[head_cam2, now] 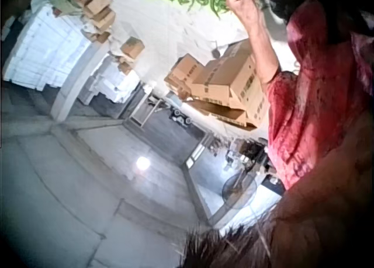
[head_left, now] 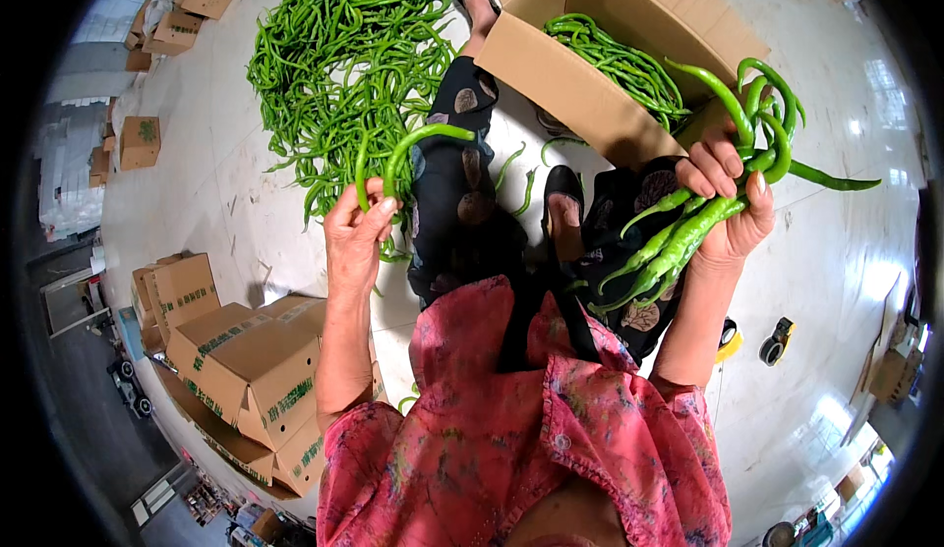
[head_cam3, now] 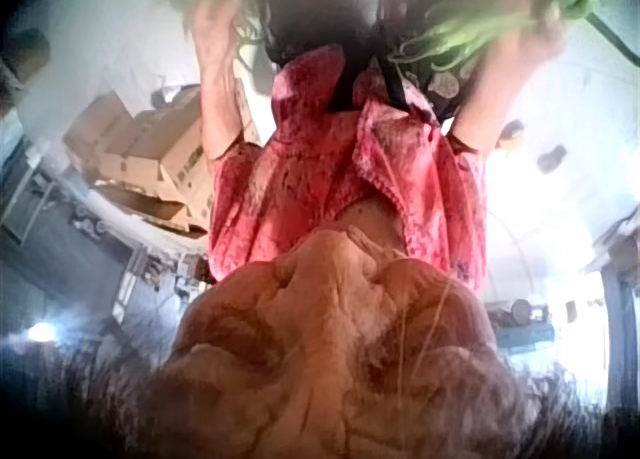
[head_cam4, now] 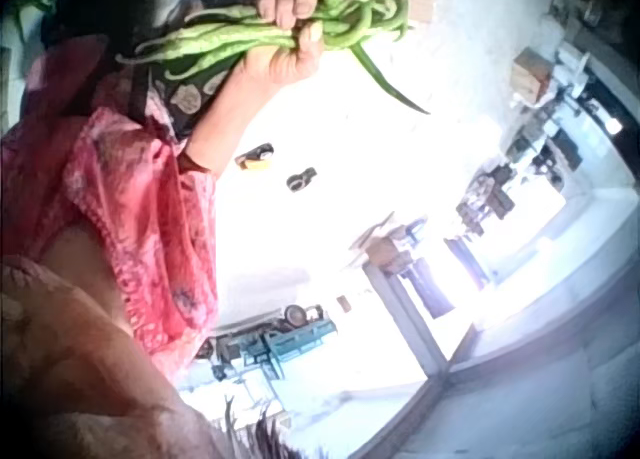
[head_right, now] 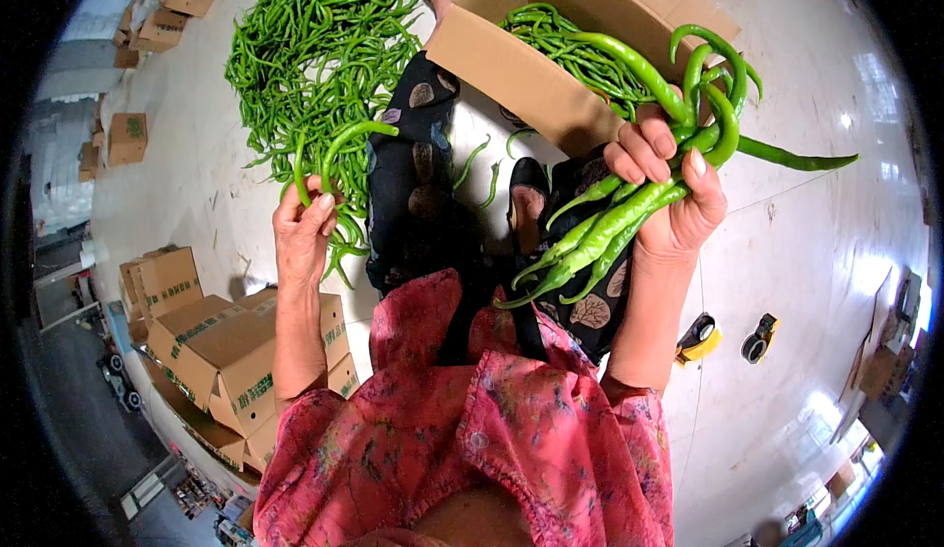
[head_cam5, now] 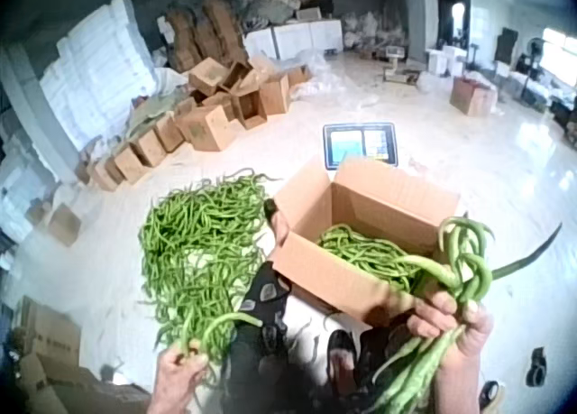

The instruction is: The person sorts long green peppers by hand, picking them from a pile on the floor and arranging them inside a cardboard box.

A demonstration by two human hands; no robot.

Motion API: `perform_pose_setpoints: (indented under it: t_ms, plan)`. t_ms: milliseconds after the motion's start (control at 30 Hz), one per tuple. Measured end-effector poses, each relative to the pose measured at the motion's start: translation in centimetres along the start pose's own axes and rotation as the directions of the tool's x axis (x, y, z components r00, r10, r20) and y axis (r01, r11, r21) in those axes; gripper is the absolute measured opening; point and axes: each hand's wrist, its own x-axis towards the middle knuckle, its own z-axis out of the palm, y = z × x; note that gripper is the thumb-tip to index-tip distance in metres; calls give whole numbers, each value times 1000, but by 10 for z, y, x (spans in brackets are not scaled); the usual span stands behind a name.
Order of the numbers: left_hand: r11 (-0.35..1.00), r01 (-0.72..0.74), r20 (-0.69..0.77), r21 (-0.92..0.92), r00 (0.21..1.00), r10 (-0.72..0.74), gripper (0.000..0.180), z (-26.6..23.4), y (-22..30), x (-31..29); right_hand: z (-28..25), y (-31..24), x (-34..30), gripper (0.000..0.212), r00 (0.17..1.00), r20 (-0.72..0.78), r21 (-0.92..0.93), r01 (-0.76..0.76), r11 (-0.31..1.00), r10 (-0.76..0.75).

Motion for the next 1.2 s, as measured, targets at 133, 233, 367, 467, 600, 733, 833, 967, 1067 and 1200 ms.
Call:
perform_pose_setpoints:
  t_ms: [133,233,367,467,600,733,833,967,1067,1200]
  plan:
    - [995,99,-240,10,966,-93,23,-43,-32,-13,-2,2,0,55,1000,18,29,-2,1000,2]
    - [972,202,-313,120,937,-156,18,-87,-66,-29,-2,2,0,54,1000,18,21,1,1000,-1]
    - [894,406,-396,192,865,-308,11,-132,-141,-61,-3,2,3,54,1000,28,4,6,1000,-6]
    - [736,643,-418,211,740,-526,12,-165,-203,-104,2,3,3,57,1000,-20,2,1,1000,-1]
    - [665,711,-163,227,701,-694,18,-211,-245,-153,6,1,1,59,997,-77,-1,11,1000,-11]
    - [734,518,-408,439,843,-351,21,-218,-225,-129,-3,2,0,58,1000,27,-1,-1,1000,1]
    - [782,330,-367,528,919,-140,23,-66,-62,-42,-2,-7,-5,59,999,30,-4,39,999,-39]
    - [780,-27,85,625,996,-34,20,29,-46,19,1,-2,3,56,996,-59,-21,70,997,-71]
    - [751,-226,445,620,890,-98,25,83,-127,74,-4,-7,3,57,995,-48,-8,88,996,-88]
    - [433,-246,433,867,801,-413,27,88,-300,110,-10,-10,4,60,997,14,-2,70,998,-70]
